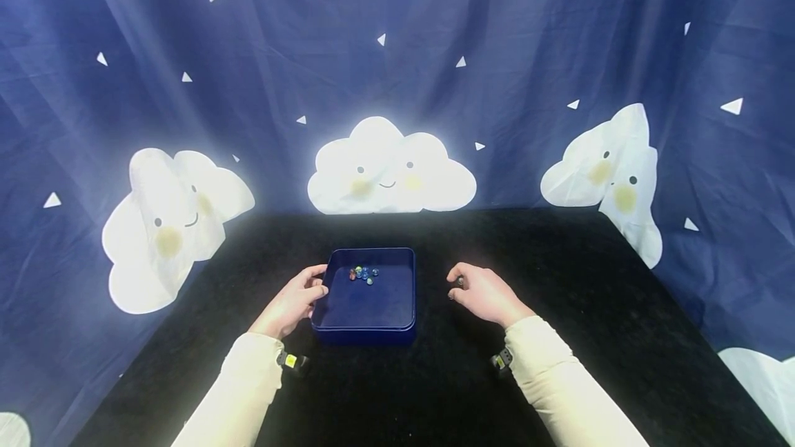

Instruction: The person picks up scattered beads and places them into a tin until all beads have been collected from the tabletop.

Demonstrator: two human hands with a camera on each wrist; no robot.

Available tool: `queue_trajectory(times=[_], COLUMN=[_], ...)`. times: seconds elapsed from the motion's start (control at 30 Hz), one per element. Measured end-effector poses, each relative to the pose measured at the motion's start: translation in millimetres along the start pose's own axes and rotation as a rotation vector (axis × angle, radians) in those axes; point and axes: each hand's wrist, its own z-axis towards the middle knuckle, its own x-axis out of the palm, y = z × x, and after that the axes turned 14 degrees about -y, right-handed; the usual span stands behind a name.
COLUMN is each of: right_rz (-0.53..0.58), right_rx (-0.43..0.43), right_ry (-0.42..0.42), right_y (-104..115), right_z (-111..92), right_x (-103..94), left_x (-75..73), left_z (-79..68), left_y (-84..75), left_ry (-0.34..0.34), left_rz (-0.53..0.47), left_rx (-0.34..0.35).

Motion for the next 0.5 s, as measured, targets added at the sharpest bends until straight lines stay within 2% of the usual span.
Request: queue_trajectory(times=[0.1,0.27,0.5], right_rz=[-0.012,-0.023,-0.048], right_rx=[0.0,-0.046,-0.087], right_ry=[0.039,0.104,0.105], right_y=[-4.2,-8.3,-9.8], right_z=[-3.4,-4.9,-4.5], right_x=[-1.0,1.8,7.4], left_x=[0.4,0.8,0.6], left_z=[-0.7,-0.6,-1.4], left_y=[-1.7,-2.5,-0.2], left_ry=[-0.001,0.001,-0.002], left_rz=[-0.005,-0.01,-0.008], left_rx=[-0.001,-0.003,0.009])
